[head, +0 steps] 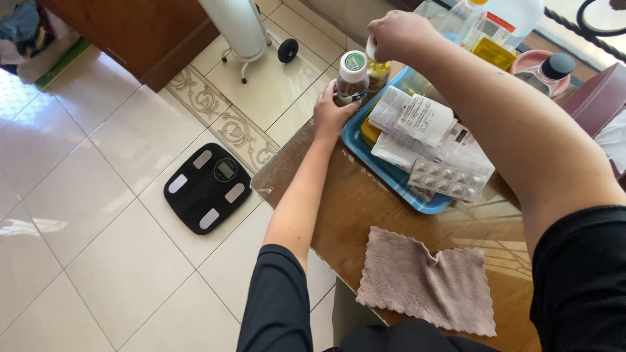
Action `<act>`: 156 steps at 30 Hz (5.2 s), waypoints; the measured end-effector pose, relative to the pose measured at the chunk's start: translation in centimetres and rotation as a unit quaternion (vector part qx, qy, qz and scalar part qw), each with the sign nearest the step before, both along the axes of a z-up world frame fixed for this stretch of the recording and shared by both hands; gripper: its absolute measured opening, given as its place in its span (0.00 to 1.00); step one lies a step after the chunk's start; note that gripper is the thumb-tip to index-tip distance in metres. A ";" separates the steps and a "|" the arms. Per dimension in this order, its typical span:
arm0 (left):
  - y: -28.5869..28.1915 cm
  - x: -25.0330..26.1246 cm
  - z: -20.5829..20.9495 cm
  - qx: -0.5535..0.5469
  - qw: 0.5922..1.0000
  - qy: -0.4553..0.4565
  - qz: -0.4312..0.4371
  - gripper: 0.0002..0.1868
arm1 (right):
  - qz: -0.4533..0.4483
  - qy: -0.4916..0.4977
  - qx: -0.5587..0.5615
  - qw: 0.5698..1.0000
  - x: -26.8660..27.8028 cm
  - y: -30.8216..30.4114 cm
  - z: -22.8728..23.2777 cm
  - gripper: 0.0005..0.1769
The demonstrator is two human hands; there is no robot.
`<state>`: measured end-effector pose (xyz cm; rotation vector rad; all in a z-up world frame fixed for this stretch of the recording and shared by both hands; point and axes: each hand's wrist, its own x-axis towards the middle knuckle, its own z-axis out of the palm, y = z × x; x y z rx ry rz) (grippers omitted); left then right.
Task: The recorder organizes jars, mugs, and medication on a glass-topped table and wipes the surface with a cloth.
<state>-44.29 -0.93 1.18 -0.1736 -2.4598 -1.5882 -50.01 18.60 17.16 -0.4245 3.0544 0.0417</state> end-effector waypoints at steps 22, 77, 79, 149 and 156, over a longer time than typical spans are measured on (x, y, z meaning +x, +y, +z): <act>-1.4 18.3 8.4 0.046 0.981 0.106 -0.157 0.49 | 0.225 0.339 0.068 0.911 19.6 -1.7 5.4 0.30; -11.9 13.7 2.8 -0.523 0.804 -0.030 -0.283 0.34 | 0.121 0.085 -0.129 0.981 34.2 -15.4 -15.1 0.41; -11.8 10.8 1.9 -0.523 0.799 -0.013 -0.296 0.33 | 0.085 0.085 -0.126 0.985 32.6 -17.2 -15.6 0.42; -11.6 27.5 -3.8 -0.464 0.885 0.027 0.036 0.36 | 0.133 0.082 -0.196 0.968 39.5 -9.8 -15.2 0.49; -5.4 40.7 -4.3 -0.414 0.909 0.004 0.048 0.40 | 0.152 0.100 -0.156 0.971 49.9 -3.7 -15.8 0.47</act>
